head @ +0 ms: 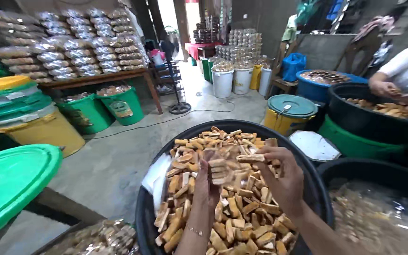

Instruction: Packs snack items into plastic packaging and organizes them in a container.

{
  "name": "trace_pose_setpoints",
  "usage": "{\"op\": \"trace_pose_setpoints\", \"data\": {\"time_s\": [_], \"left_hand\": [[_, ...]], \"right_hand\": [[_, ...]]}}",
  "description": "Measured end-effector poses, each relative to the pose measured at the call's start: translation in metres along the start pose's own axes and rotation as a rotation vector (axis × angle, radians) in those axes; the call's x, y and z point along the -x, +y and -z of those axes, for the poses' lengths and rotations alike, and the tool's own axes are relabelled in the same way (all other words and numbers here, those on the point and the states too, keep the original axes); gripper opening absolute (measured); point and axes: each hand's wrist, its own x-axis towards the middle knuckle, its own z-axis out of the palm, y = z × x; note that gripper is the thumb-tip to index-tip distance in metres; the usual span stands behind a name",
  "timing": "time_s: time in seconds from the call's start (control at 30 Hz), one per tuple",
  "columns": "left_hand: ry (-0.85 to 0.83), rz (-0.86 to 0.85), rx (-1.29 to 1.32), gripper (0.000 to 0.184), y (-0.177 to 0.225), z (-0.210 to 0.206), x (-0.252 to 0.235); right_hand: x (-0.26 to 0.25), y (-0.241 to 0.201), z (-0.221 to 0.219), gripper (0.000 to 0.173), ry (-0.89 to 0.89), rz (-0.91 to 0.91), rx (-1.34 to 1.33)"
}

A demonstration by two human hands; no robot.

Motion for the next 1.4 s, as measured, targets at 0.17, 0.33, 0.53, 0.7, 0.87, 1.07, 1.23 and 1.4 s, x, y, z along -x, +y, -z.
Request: {"op": "trace_pose_setpoints", "data": {"time_s": [0.17, 0.33, 0.53, 0.7, 0.87, 1.07, 1.23, 1.4], "left_hand": [[-0.287, 0.088, 0.0, 0.029, -0.024, -0.02, 0.032], [-0.25, 0.022, -0.218, 0.024, -0.026, -0.033, 0.038], [-0.476, 0.086, -0.58, 0.059, -0.042, -0.053, 0.03], [-0.9, 0.083, -0.828, 0.057, -0.054, -0.069, 0.028], [-0.977, 0.025, -0.977, 0.05, -0.08, -0.086, 0.026], [-0.881, 0.042, -0.816, 0.058, -0.126, -0.107, 0.03], [-0.525, 0.446, -0.504, 0.052, -0.15, -0.13, 0.041], [-0.64, 0.433, -0.658, 0.05, -0.169, -0.132, 0.064]], "right_hand": [[0.019, 0.009, 0.013, 0.017, -0.071, 0.18, 0.194], [0.028, -0.016, 0.069, 0.024, -0.457, -0.375, -0.109], [0.038, -0.016, 0.115, 0.028, -0.742, -0.796, -0.485], [0.031, -0.015, 0.157, 0.034, -1.011, -0.815, -0.217], [0.046, -0.008, 0.187, 0.035, -0.894, -0.831, -0.129], [0.063, -0.003, 0.203, 0.025, -0.366, -0.842, -0.208], [0.083, -0.005, 0.23, 0.034, -0.252, -0.63, 0.029], [0.102, -0.008, 0.243, 0.04, -0.38, -0.726, 0.14]]}}
